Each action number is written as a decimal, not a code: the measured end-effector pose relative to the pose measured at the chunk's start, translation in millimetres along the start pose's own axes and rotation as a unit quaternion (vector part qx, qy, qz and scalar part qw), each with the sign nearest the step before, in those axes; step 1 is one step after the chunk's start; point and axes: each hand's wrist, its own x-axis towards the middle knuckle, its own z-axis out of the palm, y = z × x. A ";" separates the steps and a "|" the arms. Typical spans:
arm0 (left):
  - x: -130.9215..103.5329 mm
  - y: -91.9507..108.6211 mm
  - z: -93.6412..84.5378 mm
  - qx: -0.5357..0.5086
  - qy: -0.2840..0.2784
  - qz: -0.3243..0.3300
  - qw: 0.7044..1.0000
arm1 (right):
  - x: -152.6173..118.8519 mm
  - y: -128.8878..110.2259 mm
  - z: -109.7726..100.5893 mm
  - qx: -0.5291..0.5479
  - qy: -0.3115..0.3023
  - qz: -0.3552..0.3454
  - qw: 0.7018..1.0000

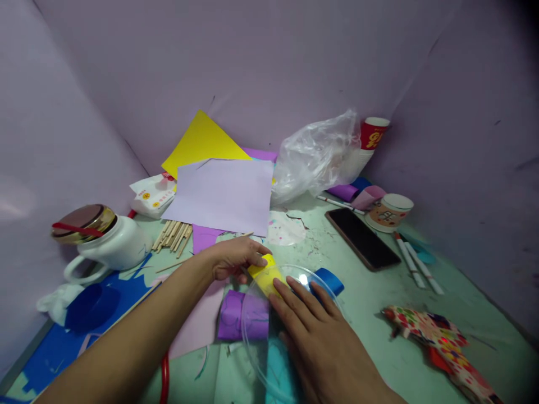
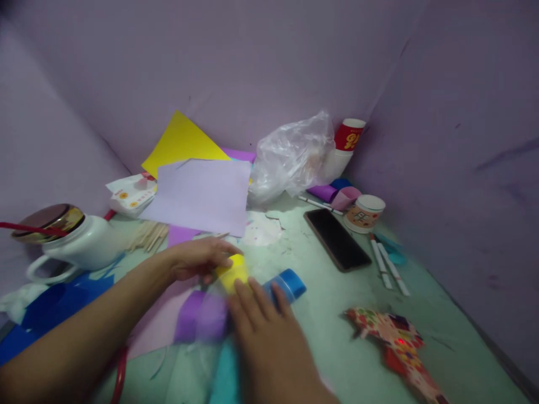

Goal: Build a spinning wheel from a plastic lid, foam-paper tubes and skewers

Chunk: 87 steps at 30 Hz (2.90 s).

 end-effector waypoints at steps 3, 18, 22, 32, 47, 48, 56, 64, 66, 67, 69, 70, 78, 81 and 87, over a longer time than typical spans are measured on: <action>0.5 1.9 -3.6 -0.035 -0.055 -0.015 0.998 | -1.0 -0.3 2.1 -0.007 0.007 -0.002 1.000; 6.3 -2.5 4.9 -0.053 -0.011 0.001 0.999 | 4.3 -1.6 -2.2 0.031 -0.038 0.018 0.999; 5.1 -2.6 7.4 -0.037 0.004 0.016 0.999 | 5.3 -3.9 -3.6 0.047 -0.055 0.030 0.997; 5.1 -2.4 9.8 0.003 0.024 0.030 0.999 | 10.3 -3.5 -13.0 0.093 -0.117 0.053 0.987; -8.4 5.5 10.1 0.052 0.105 0.051 0.992 | 5.4 -7.2 -7.3 0.067 -0.081 0.057 0.993; -12.9 6.4 10.4 0.080 0.142 0.058 0.985 | 5.1 -7.2 -7.3 0.066 -0.078 0.057 0.993; -72.0 -28.8 48.4 0.324 0.289 0.208 0.877 | 2.2 -8.1 -8.4 0.071 -0.072 0.068 0.993; -69.1 -69.4 84.0 0.425 0.333 0.261 0.800 | -1.5 -6.1 -7.3 0.082 -0.068 0.066 0.992; -67.9 -71.3 83.7 0.425 0.326 0.253 0.806 | -1.9 -5.8 -7.0 0.087 -0.066 0.066 0.992; -68.1 -72.0 83.2 0.423 0.326 0.251 0.807 | -2.1 -5.8 -7.0 0.090 -0.066 0.066 0.992; -69.5 -73.6 82.3 0.420 0.327 0.252 0.808 | -2.6 -5.8 -7.3 0.096 -0.066 0.067 0.991; -70.1 -74.7 82.0 0.421 0.328 0.254 0.807 | -2.8 -5.8 -7.5 0.098 -0.066 0.067 0.991; -67.3 -80.7 82.4 0.435 0.349 0.246 0.793 | -1.9 -4.9 -10.6 0.113 -0.073 0.064 0.989; -82.8 -77.7 87.6 0.389 0.439 0.266 0.765 | -1.2 -4.9 -11.8 0.113 -0.073 0.072 0.988; -132.3 -110.6 117.3 0.023 0.290 0.006 0.957 | -1.0 -6.7 -13.0 0.112 -0.071 0.081 0.988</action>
